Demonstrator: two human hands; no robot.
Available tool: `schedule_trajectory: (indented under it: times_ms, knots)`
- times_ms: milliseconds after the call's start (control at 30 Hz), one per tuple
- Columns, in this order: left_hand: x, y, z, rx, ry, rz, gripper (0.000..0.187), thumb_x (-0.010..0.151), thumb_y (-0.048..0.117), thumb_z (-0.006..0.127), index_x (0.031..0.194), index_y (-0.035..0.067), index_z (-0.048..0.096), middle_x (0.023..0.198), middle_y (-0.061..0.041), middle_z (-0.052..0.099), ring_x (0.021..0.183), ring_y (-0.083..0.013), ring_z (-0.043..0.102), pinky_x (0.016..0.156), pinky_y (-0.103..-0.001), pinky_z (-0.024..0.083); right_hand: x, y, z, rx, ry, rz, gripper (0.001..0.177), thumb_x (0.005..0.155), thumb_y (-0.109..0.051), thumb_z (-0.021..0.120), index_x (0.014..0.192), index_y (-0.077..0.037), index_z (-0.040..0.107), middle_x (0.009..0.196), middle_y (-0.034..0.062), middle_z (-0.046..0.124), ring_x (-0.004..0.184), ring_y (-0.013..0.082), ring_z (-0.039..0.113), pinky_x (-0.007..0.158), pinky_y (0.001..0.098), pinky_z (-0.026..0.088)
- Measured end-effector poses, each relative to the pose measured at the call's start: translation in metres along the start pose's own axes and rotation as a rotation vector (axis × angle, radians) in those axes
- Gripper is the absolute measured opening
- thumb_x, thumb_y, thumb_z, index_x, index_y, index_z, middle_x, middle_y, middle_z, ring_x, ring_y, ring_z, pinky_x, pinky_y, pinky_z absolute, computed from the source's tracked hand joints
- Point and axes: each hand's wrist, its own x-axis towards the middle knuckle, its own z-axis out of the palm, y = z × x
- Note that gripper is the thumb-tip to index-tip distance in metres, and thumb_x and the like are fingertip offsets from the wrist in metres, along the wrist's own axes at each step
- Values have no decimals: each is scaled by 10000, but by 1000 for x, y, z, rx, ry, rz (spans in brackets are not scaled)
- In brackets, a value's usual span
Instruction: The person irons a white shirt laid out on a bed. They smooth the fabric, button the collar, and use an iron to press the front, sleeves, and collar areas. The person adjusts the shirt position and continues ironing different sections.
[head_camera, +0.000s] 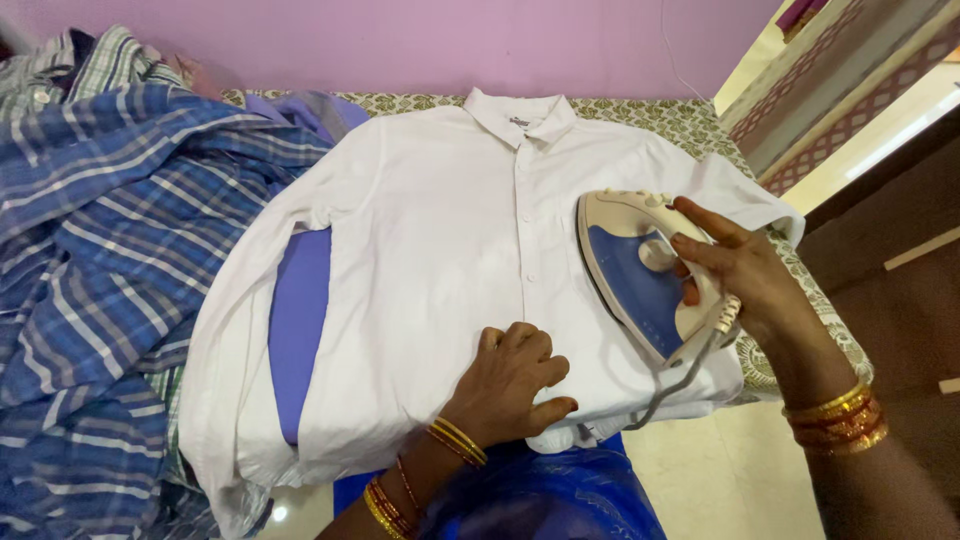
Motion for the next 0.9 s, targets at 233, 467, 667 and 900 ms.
schedule_trajectory:
  times_ms: [233, 467, 667, 900]
  knots:
    - [-1, -1, 5, -1, 26, 5, 316, 801, 445, 733, 863, 146, 655, 954, -34, 575, 1071, -251, 517, 887, -447, 342, 70, -4, 3, 53, 4, -40, 676, 920, -157, 705, 1554, -59, 492, 724, 67, 638, 487, 135, 560, 448, 267, 469]
    - [-1, -1, 4, 4, 9, -7, 335, 805, 463, 738, 836, 144, 641, 941, -38, 566, 1078, -253, 517, 889, -440, 339, 139, 2, -3, 77, 36, -84, 658, 917, -127, 725, 1538, -68, 515, 823, 106, 674, 532, 146, 610, 456, 273, 503]
    - [-1, -3, 6, -6, 3, -5, 337, 790, 462, 743, 806, 145, 630, 923, -39, 567, 1054, -254, 516, 888, -432, 335, 170, -3, 4, 116, 81, -128, 635, 912, -100, 714, 1512, -33, 514, 950, 100, 710, 558, 129, 626, 465, 280, 539]
    - [-1, -5, 10, 31, 10, -11, 341, 756, 464, 755, 761, 151, 621, 895, -38, 574, 1047, -252, 519, 863, -429, 338, 141, -12, 6, 90, 10, -84, 625, 935, -100, 690, 1531, -63, 504, 872, 85, 688, 540, 113, 609, 461, 253, 524]
